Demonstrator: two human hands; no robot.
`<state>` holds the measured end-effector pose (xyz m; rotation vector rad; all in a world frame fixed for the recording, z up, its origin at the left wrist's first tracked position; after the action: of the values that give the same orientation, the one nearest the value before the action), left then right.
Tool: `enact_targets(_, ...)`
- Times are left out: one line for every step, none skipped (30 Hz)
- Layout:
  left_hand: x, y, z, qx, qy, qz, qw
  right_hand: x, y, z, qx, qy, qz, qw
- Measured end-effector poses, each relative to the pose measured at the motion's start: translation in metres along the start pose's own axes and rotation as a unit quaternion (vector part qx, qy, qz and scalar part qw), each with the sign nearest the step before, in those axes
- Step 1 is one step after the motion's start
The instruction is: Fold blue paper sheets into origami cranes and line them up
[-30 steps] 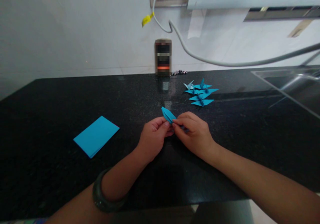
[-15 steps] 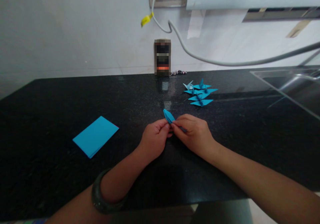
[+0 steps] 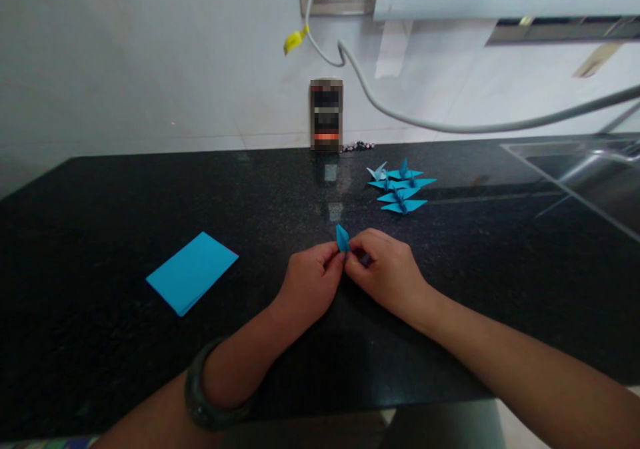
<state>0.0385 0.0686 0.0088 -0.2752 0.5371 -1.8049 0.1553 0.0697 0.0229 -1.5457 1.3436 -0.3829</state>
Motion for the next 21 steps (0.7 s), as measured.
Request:
enact_targets(0.000, -0.001, 0.001, -0.007, 0.000, 0.002, 1.000, 0.000, 0.000, 0.000, -0.008, 0.004, 0.001, 1.000)
enact_targets(0.000, -0.001, 0.001, -0.013, -0.001, 0.001, 1.000, 0.000, 0.000, 0.001, -0.019, 0.007, 0.001, 1.000)
enact_targets(0.000, -0.001, 0.001, -0.017, -0.003, 0.002, 1.000, 0.000, 0.000, 0.002, -0.036, 0.008, -0.002, 0.999)
enact_targets(0.000, -0.002, 0.001, -0.017, -0.006, 0.004, 1.000, -0.001, 0.001, 0.003, -0.057, 0.008, -0.007, 0.998)
enact_targets(0.000, -0.003, 0.000, -0.012, -0.009, 0.009, 1.000, -0.001, 0.002, 0.005, -0.081, 0.005, -0.014, 0.997)
enact_targets(-0.001, -0.004, -0.001, 0.001, -0.014, 0.015, 1.000, -0.001, 0.003, 0.007, -0.106, 0.003, -0.021, 0.994)
enact_targets(-0.001, -0.005, -0.002, 0.023, -0.019, 0.023, 0.999, -0.002, 0.003, 0.008, -0.130, 0.001, -0.025, 0.991)
enact_targets(-0.002, -0.006, -0.004, 0.051, -0.025, 0.033, 0.998, -0.002, 0.004, 0.010, -0.150, 0.001, -0.029, 0.988)
enact_targets(-0.002, -0.007, -0.006, 0.077, -0.030, 0.042, 0.996, -0.003, 0.004, 0.011, -0.166, 0.001, -0.030, 0.986)
enact_targets(-0.002, -0.008, -0.008, 0.096, -0.036, 0.049, 0.994, -0.003, 0.004, 0.012, -0.178, 0.003, -0.030, 0.984)
enact_targets(-0.003, -0.008, -0.009, 0.104, -0.040, 0.052, 0.992, -0.003, 0.004, 0.013, -0.188, 0.006, -0.029, 0.982)
enact_targets(-0.003, -0.008, -0.010, 0.102, -0.041, 0.055, 0.992, -0.003, 0.004, 0.014, -0.200, 0.012, -0.028, 0.979)
enact_targets(-0.003, -0.008, -0.009, 0.089, -0.037, 0.057, 0.994, -0.004, 0.005, 0.015, -0.213, 0.018, -0.026, 0.976)
enact_targets(-0.003, -0.008, -0.008, 0.069, -0.026, 0.057, 0.996, -0.004, 0.005, 0.015, -0.230, 0.025, -0.024, 0.973)
enact_targets(-0.002, -0.009, -0.006, 0.048, -0.009, 0.061, 0.997, -0.004, 0.005, 0.016, -0.247, 0.031, -0.021, 0.968)
enact_targets(-0.002, -0.010, -0.003, 0.029, 0.010, 0.067, 0.997, -0.004, 0.005, 0.016, -0.264, 0.034, -0.019, 0.964)
enact_targets(-0.001, -0.011, -0.001, 0.013, 0.032, 0.075, 0.997, -0.004, 0.005, 0.016, -0.279, 0.031, -0.017, 0.960)
enact_targets(0.000, -0.012, 0.001, 0.000, 0.051, 0.085, 0.995, -0.004, 0.005, 0.016, -0.295, 0.027, -0.017, 0.955)
enact_targets(0.001, -0.013, 0.003, -0.011, 0.067, 0.092, 0.993, -0.004, 0.006, 0.016, -0.310, 0.022, -0.019, 0.950)
enact_targets(0.002, -0.014, 0.004, -0.018, 0.078, 0.098, 0.992, -0.003, 0.007, 0.016, -0.324, 0.019, -0.022, 0.946)
enact_targets(0.003, -0.015, 0.005, -0.025, 0.086, 0.101, 0.991, -0.002, 0.008, 0.017, -0.337, 0.020, -0.025, 0.941)
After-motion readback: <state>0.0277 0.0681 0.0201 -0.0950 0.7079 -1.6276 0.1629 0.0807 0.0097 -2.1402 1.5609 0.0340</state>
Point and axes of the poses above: each hand's wrist, its own x-axis away from the middle knuckle, its own y-axis out of the palm, z = x × y, the point moved 6 cm from there along -x, towards the middle knuckle, and after that the axes turned 6 degrees about -z, right-handed, at the moved point
